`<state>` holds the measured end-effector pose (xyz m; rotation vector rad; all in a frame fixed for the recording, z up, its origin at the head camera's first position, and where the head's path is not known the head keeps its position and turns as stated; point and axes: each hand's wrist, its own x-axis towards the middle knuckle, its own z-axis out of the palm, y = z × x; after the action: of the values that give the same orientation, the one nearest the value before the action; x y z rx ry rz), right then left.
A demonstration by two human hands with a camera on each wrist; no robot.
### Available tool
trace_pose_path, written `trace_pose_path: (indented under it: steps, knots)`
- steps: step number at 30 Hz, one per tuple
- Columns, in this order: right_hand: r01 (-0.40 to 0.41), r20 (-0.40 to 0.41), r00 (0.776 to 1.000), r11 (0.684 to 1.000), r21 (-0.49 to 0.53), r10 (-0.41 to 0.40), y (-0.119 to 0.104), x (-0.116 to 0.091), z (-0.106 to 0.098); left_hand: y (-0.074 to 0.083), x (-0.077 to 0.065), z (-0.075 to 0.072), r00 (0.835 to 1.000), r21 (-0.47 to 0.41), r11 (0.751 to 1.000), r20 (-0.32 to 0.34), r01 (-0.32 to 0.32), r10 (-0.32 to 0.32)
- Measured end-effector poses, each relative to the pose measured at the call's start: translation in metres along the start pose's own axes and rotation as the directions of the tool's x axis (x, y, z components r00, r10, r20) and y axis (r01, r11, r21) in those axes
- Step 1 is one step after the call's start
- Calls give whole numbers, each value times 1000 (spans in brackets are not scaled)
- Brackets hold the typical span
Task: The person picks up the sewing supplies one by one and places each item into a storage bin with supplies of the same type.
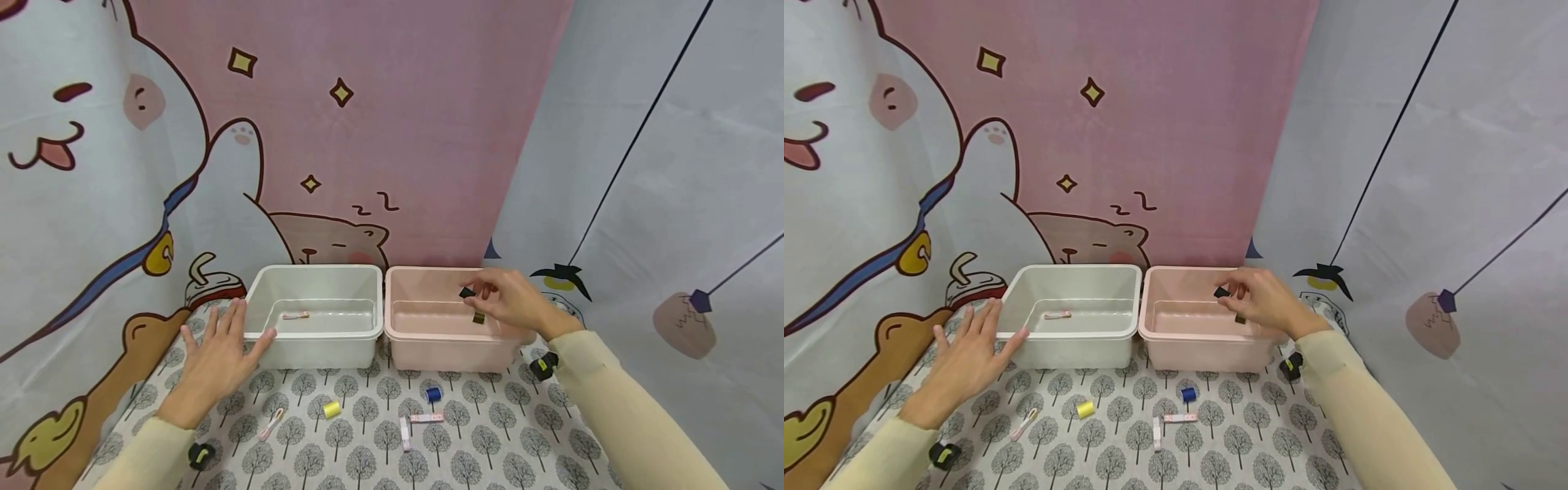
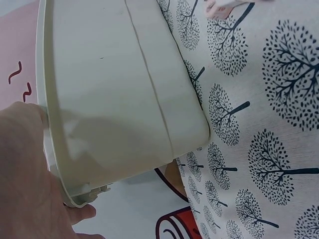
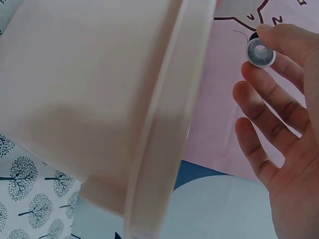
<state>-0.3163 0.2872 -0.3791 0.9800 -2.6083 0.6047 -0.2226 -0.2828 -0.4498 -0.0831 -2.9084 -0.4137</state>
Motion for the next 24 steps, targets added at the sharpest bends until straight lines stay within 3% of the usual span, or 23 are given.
trace_pose_path:
  steps: [24]
  knots:
    - [-92, 72, 993, 996, 20, 91, 11, 30, -2, 2, -1, -1, 1000, 4, 1000, 4, 4, -4]
